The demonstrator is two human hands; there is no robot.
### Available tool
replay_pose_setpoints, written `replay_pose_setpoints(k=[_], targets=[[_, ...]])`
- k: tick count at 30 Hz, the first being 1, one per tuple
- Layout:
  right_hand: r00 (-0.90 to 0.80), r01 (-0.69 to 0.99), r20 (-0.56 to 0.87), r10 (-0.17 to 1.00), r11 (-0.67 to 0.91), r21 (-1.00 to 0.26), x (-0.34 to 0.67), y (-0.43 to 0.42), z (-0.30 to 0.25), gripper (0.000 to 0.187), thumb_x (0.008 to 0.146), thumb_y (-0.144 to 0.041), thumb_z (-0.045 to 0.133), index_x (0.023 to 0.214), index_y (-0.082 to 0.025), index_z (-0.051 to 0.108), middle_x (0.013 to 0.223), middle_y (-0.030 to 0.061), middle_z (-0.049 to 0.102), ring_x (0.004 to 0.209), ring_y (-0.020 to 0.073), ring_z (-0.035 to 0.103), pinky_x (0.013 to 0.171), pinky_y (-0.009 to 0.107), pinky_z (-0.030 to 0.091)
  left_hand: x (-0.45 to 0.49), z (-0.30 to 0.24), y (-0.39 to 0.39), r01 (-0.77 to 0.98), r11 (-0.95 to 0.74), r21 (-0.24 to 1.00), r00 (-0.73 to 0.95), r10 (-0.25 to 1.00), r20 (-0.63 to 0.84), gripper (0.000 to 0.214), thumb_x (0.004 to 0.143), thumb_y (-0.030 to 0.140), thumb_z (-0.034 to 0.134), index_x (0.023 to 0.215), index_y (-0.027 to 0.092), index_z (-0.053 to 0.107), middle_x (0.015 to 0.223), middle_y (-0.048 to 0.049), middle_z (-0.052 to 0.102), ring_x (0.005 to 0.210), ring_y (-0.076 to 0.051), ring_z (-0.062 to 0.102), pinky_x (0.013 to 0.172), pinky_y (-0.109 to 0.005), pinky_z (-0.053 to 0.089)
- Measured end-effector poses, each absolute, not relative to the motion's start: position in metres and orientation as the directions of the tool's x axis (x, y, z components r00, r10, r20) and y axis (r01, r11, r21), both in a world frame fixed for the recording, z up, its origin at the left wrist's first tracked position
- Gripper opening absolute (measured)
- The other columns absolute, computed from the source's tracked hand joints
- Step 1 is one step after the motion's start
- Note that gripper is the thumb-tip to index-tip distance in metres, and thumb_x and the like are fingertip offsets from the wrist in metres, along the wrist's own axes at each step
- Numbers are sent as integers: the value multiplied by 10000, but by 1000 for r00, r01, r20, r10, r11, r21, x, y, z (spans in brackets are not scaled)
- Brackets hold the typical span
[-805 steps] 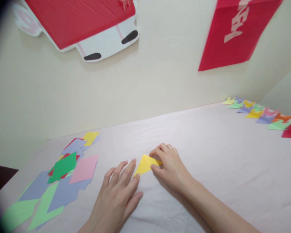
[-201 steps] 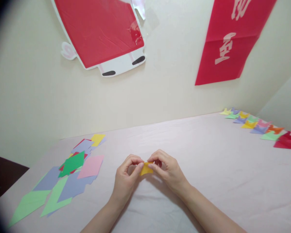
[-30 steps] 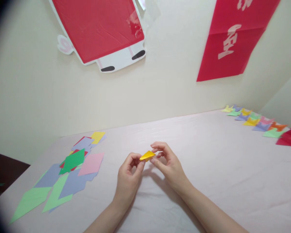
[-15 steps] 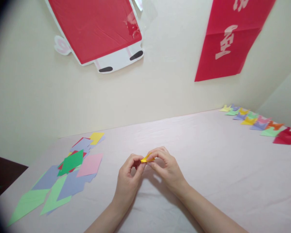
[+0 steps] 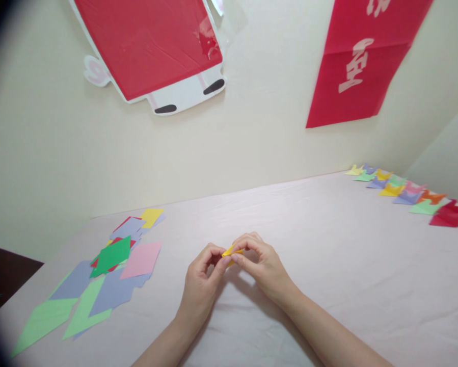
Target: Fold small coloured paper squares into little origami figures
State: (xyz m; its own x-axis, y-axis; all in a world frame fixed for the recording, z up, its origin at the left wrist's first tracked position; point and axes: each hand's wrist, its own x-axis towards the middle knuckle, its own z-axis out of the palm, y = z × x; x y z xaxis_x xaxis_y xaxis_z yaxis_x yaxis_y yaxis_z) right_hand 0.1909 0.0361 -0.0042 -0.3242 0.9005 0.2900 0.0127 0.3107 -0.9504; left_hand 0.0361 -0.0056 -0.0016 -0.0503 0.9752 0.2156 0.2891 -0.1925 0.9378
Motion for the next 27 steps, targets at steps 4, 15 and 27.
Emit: replay_pose_setpoints(k=[4, 15, 27], targets=[[-333, 6, 283, 899, 302, -953, 191, 36, -5, 158, 844, -355, 675, 770, -216, 691, 849, 44, 643, 885, 216, 574, 839, 350, 426, 36, 0, -7, 284, -183, 941, -62, 976, 209, 211, 905, 358, 593, 786, 188, 636, 741, 10, 602, 714, -144, 541, 671, -230, 397], [-349, -154, 106, 931, 55, -987, 186, 34, -13, 314, 814, -408, 696, 1030, -221, 564, 816, 0, 617, 761, 167, 581, 709, 288, 460, 36, -2, -6, 170, -135, 976, -150, 975, 162, 234, 890, 347, 597, 731, 175, 603, 684, 23, 576, 669, -131, 526, 641, -221, 397], [-386, -32, -6, 923, -19, -999, 187, 35, -11, 418, 779, -572, 665, 688, -184, 540, 556, -56, 475, 513, 101, 415, 515, 234, 325, 36, -6, -4, 91, -78, 993, -120, 989, 89, 226, 895, 395, 580, 812, 186, 602, 734, 19, 595, 696, -134, 524, 647, -217, 408]])
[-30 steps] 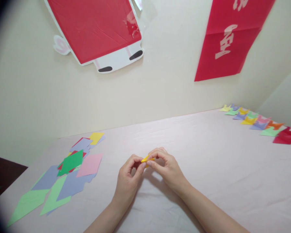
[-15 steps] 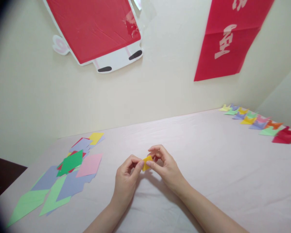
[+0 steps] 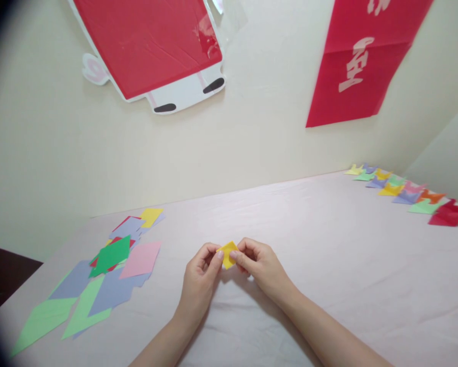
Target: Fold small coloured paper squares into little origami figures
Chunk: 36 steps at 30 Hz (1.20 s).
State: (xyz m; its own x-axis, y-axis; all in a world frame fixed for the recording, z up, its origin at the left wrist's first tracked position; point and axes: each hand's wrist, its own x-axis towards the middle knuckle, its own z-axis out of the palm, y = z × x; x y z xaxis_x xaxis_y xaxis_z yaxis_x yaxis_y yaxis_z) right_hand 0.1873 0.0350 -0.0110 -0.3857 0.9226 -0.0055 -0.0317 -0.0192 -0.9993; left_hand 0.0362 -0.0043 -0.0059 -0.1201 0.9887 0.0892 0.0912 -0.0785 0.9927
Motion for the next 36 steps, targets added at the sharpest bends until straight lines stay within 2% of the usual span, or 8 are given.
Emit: replay_pose_setpoints(k=[4, 10, 13, 16, 21, 25, 30, 36], targets=[[-405, 2, -8, 914, -8, -1000, 187, 34, -6, 429, 785, -577, 657, 665, -188, 524, 550, -56, 469, 511, 98, 401, 507, 232, 307, 36, -5, -4, 91, -57, 994, -81, 995, 65, 238, 865, 392, 626, 761, 178, 615, 698, 20, 591, 662, -127, 511, 630, -218, 400], [-409, 39, -26, 912, -10, -999, 187, 32, -3, 487, 840, -606, 560, 585, -195, 513, 490, -33, 508, 464, 105, 415, 497, 239, 338, 37, -8, -3, 89, -50, 995, -119, 991, 60, 263, 878, 407, 610, 763, 172, 629, 690, 21, 591, 656, -124, 506, 609, -215, 390], [-409, 39, -12, 912, 4, -999, 187, 33, -6, 439, 854, -573, 558, 647, -186, 578, 547, -13, 571, 494, 115, 457, 504, 238, 362, 35, -7, -2, 101, -38, 994, -123, 991, 50, 275, 886, 418, 592, 766, 173, 625, 691, 21, 588, 654, -124, 499, 608, -216, 393], [-397, 107, 31, 917, 80, -991, 189, 33, -6, 368, 876, -491, 554, 670, -189, 593, 572, -21, 568, 518, 119, 467, 529, 240, 370, 31, -4, 0, 111, -37, 993, -108, 993, 49, 261, 885, 404, 588, 772, 173, 633, 700, 17, 599, 663, -129, 511, 617, -219, 399], [-421, 245, 107, 901, 227, -943, 189, 31, -6, 324, 907, -375, 529, 640, -196, 575, 554, -38, 536, 524, 117, 457, 535, 239, 335, 29, -1, 0, 210, -70, 975, -48, 996, 82, 217, 859, 374, 628, 757, 184, 650, 719, 10, 617, 694, -147, 543, 637, -234, 411], [-443, 260, 107, 890, 242, -935, 188, 30, -7, 309, 907, -379, 522, 662, -199, 575, 555, -43, 524, 515, 116, 444, 518, 238, 320, 29, -2, 0, 331, -107, 937, -113, 982, 153, 226, 868, 352, 609, 705, 209, 674, 744, -2, 609, 754, -171, 555, 692, -261, 419], [-393, 238, 117, 912, 224, -945, 189, 32, -4, 294, 901, -380, 495, 671, -204, 547, 545, -45, 496, 511, 120, 440, 517, 239, 329, 26, -5, 3, 232, -66, 970, -245, 962, 124, 254, 868, 406, 596, 744, 197, 672, 766, -9, 592, 712, -158, 529, 667, -260, 417], [-430, 176, 129, 894, 222, -959, 183, 29, -2, 253, 907, -394, 510, 777, -189, 582, 634, -25, 569, 570, 127, 512, 567, 234, 389, 29, -10, 2, 161, -41, 986, -218, 973, 76, 296, 865, 448, 605, 752, 178, 646, 722, 4, 580, 668, -141, 511, 615, -238, 403]])
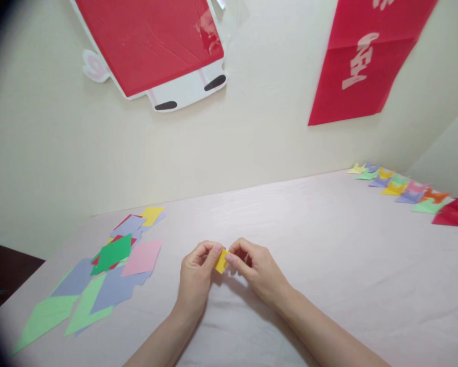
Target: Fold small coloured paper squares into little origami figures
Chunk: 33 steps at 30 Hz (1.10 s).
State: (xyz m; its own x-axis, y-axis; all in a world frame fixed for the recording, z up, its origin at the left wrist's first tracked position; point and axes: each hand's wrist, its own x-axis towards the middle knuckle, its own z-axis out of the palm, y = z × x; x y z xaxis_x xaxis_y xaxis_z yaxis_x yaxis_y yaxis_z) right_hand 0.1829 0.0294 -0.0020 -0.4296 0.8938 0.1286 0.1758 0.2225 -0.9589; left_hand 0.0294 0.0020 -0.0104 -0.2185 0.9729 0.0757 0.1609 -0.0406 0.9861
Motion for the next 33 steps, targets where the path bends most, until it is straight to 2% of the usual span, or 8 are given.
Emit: replay_pose_setpoints(k=[7, 13, 16, 20, 23, 25, 27, 33], targets=[[-396, 231, 128, 909, 234, -944, 187, 29, -6, 356, 949, -392, 447, 675, -189, 549, 599, -26, 536, 569, 123, 500, 582, 232, 386, 33, -5, 2, 78, -16, 997, -82, 996, 22, 308, 887, 454, 575, 762, 174, 603, 697, 23, 572, 672, -128, 504, 630, -216, 403], [-385, 281, 144, 911, 265, -923, 191, 32, -6, 432, 963, -422, 419, 596, -203, 478, 536, -35, 497, 519, 118, 473, 559, 237, 362, 32, -2, 1, 100, -3, 995, -36, 999, 6, 299, 886, 429, 584, 772, 156, 631, 730, 2, 610, 699, -135, 509, 660, -221, 396], [-379, 234, 122, 917, 222, -947, 191, 33, -9, 445, 978, -451, 384, 637, -200, 522, 540, -28, 522, 511, 122, 491, 551, 236, 380, 32, -2, 1, 135, -12, 991, -53, 998, 19, 327, 901, 449, 559, 749, 163, 605, 692, 19, 563, 662, -126, 467, 626, -216, 372], [-378, 180, 144, 915, 225, -957, 192, 34, -9, 445, 990, -477, 345, 791, -183, 613, 643, -4, 590, 550, 126, 515, 553, 232, 395, 31, -5, 2, 154, -11, 988, -89, 996, 25, 337, 902, 473, 556, 745, 176, 576, 657, 43, 491, 620, -115, 419, 582, -211, 340], [-415, 204, 165, 895, 268, -941, 190, 32, -7, 344, 959, -474, 440, 858, -187, 601, 702, -11, 593, 589, 124, 515, 571, 224, 393, 30, -6, 0, 182, -21, 983, -87, 996, 37, 324, 904, 467, 556, 755, 180, 581, 684, 36, 514, 650, -121, 442, 606, -212, 353], [-411, 248, 163, 897, 282, -927, 188, 31, -6, 313, 943, -450, 481, 785, -194, 567, 646, -33, 542, 576, 120, 487, 565, 222, 373, 31, -6, -1, 225, -27, 974, -92, 995, 49, 322, 904, 461, 558, 747, 181, 583, 700, 29, 525, 672, -126, 457, 623, -215, 359], [-390, 290, 161, 907, 287, -913, 187, 30, -5, 358, 955, -422, 455, 678, -200, 508, 581, -48, 477, 548, 116, 452, 553, 224, 350, 32, -4, -2, 239, -20, 971, -93, 995, 44, 326, 905, 464, 552, 748, 181, 587, 704, 25, 528, 671, -126, 458, 622, -216, 360], [-329, 294, 134, 935, 236, -926, 188, 30, -5, 442, 970, -436, 395, 591, -212, 429, 527, -54, 440, 499, 109, 426, 530, 228, 345, 37, -3, -2, 88, 46, 995, -26, 999, -44, 301, 841, 454, 634, 775, 161, 617, 684, 20, 559, 643, -116, 481, 609, -210, 376]])
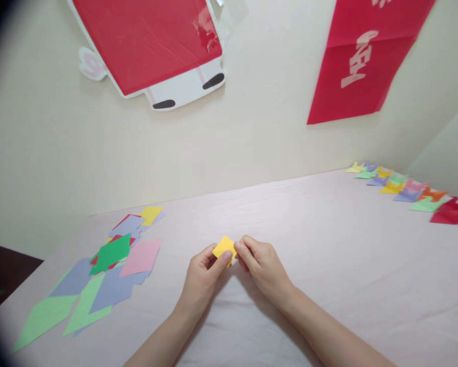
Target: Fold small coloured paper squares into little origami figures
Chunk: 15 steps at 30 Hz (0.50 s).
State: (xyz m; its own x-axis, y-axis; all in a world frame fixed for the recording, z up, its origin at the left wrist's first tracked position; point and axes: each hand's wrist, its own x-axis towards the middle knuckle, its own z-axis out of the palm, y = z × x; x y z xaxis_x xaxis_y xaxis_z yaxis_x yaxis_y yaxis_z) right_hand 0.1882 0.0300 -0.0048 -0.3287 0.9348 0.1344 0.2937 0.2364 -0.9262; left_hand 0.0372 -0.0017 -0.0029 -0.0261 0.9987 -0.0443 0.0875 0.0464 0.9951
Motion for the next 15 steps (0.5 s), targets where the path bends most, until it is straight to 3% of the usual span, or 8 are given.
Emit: replay_pose_setpoints(k=[7, 15], targets=[[-325, 264, 87, 942, 179, -948, 189, 31, -4, 453, 953, -447, 403, 570, -209, 447, 501, -50, 453, 475, 106, 410, 506, 230, 335, 40, 0, -4, 2, 41, 999, 7, 999, -41, 278, 881, 410, 592, 807, 145, 633, 739, -40, 665, 694, -153, 596, 670, -238, 446], [-317, 247, 165, 934, 250, -936, 187, 33, -4, 413, 932, -472, 435, 618, -203, 455, 556, -49, 431, 532, 114, 402, 525, 234, 334, 40, 0, -1, -10, 83, 996, 17, 996, -83, 303, 844, 450, 627, 776, 158, 585, 627, 15, 578, 550, -101, 482, 538, -201, 359]])
